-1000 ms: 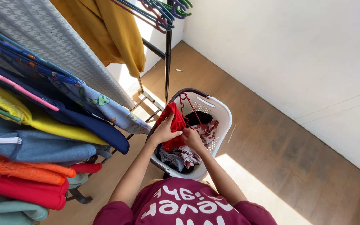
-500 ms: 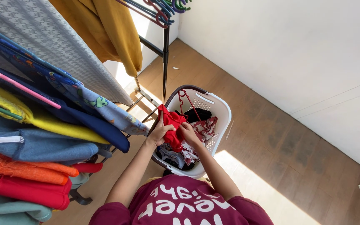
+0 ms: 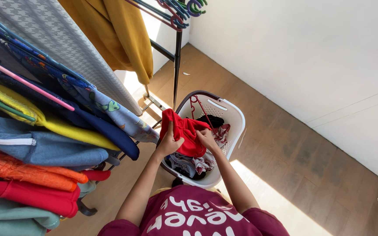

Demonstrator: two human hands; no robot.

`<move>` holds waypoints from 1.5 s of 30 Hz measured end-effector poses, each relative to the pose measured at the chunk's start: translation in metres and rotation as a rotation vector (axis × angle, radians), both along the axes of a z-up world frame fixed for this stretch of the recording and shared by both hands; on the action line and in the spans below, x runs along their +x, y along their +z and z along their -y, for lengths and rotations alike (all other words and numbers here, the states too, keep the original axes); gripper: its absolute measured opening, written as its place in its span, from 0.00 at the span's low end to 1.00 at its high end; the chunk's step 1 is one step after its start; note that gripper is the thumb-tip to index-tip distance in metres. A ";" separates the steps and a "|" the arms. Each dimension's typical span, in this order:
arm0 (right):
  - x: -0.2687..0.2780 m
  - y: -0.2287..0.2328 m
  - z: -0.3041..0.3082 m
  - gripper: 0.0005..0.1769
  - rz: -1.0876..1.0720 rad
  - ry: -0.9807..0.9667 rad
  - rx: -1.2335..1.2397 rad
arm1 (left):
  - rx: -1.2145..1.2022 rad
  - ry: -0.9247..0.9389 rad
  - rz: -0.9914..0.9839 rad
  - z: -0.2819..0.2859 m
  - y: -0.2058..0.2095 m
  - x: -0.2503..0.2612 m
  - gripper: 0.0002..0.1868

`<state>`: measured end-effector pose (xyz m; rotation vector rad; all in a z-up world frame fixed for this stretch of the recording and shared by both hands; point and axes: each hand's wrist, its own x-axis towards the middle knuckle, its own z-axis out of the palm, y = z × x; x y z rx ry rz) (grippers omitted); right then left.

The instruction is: Hanging clothes on a laundry rack.

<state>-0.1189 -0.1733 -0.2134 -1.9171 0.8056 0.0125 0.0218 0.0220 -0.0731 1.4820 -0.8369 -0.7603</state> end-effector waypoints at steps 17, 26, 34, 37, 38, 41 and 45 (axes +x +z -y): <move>0.041 0.008 -0.052 0.19 0.514 -0.050 0.448 | 0.057 0.090 0.243 0.010 -0.041 -0.003 0.60; 0.060 -0.073 -0.025 0.33 0.299 0.279 -0.079 | 0.190 -0.122 -0.220 -0.013 -0.004 -0.016 0.63; 0.044 0.041 -0.037 0.31 -0.295 0.514 -0.625 | -0.024 -0.187 -0.220 -0.025 0.012 -0.024 0.66; 0.033 -0.019 -0.038 0.33 -0.221 0.264 -0.833 | -0.059 -0.237 -0.291 -0.024 0.022 -0.033 0.67; 0.030 -0.024 -0.038 0.33 -0.168 0.198 -0.905 | -0.029 -0.250 -0.314 -0.022 0.019 -0.033 0.67; 0.017 -0.018 -0.024 0.26 -0.036 0.189 -0.779 | 0.066 -0.234 -0.241 -0.016 0.016 -0.025 0.65; -0.018 0.054 0.022 0.14 -0.115 0.497 -0.111 | 0.351 -0.144 0.068 -0.017 -0.001 0.000 0.63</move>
